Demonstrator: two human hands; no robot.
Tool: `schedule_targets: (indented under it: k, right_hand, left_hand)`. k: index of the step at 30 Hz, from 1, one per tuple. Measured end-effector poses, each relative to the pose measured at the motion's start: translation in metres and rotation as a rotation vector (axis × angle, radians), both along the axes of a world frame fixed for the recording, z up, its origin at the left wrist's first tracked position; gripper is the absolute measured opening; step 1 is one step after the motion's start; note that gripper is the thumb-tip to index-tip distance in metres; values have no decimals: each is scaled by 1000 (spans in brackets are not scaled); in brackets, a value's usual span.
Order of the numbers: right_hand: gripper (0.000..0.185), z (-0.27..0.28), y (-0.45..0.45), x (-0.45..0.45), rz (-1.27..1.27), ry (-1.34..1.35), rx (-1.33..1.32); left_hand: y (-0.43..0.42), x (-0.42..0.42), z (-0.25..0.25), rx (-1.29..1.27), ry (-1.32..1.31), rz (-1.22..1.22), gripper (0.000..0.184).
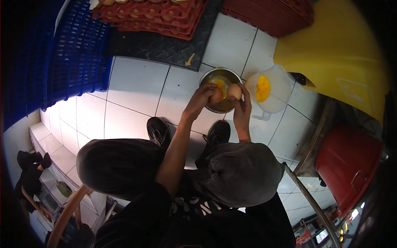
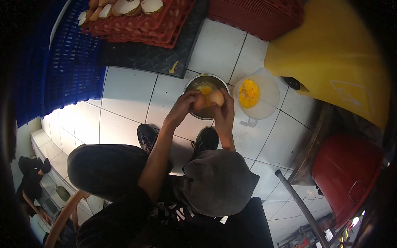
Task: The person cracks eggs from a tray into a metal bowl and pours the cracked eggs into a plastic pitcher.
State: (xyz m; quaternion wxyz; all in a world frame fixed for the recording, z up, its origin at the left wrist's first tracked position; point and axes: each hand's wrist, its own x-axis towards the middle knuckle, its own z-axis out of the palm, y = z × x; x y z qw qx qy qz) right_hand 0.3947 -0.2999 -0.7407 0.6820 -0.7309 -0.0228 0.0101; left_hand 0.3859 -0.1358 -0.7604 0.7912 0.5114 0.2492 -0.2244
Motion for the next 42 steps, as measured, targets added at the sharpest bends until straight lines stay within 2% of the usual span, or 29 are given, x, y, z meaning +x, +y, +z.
schedule_targets:
  k: [2,3,5,6,8,9,13,15,21,27,29,31,33,34,35,36,38,42]
  right_hand:
    - [43,-6,-8,8,15,553,368]
    - [41,-10,-9,12,15,650,421]
    - [40,-9,-11,18,59,704,382]
    - [38,-9,-12,20,107,757,341]
    - [37,-9,-13,24,173,775,336]
    - [37,-9,-14,25,237,790,328]
    - [39,-3,-10,25,323,666,238]
    - [42,-11,-11,26,365,345,-134]
    - [43,-4,-4,28,340,269,-276]
    - [40,-7,-5,28,357,209,-289]
    - [38,-4,-7,29,368,210,-292]
    - [36,-3,-8,30,377,212,-298]
    - [34,-2,-9,30,404,-56,-505]
    - [34,-5,-10,29,403,-56,-507]
    - [33,-8,-10,28,367,-115,-656]
    - [33,-11,-11,27,330,-175,-803]
    - [35,-2,-8,25,297,-157,-812]
    - [42,11,-4,20,227,-42,-793]
  left_hand:
    - [2,-1,-4,-2,64,57,42]
    - [3,0,-7,-1,64,52,42]
    - [6,1,-3,136,-59,-98,48]
    - [6,0,-1,139,-55,-97,48]
    - [4,7,26,351,-114,-219,51]
    - [5,8,26,351,-114,-217,51]
    - [9,9,22,435,-100,-211,53]
    - [10,8,22,475,-97,-216,52]
    - [2,5,11,578,-152,-175,53]
    - [6,3,13,599,-110,-171,53]
    - [8,2,10,572,-197,-117,52]
    - [9,1,13,611,-184,-161,50]
    - [7,3,25,648,-173,-207,48]
    - [6,5,37,754,-180,-249,48]
    - [5,6,44,861,-188,-291,48]
    - [4,5,43,862,-188,-290,48]
    - [3,3,40,976,-278,-219,48]
    - [2,-1,31,1029,-323,-173,49]
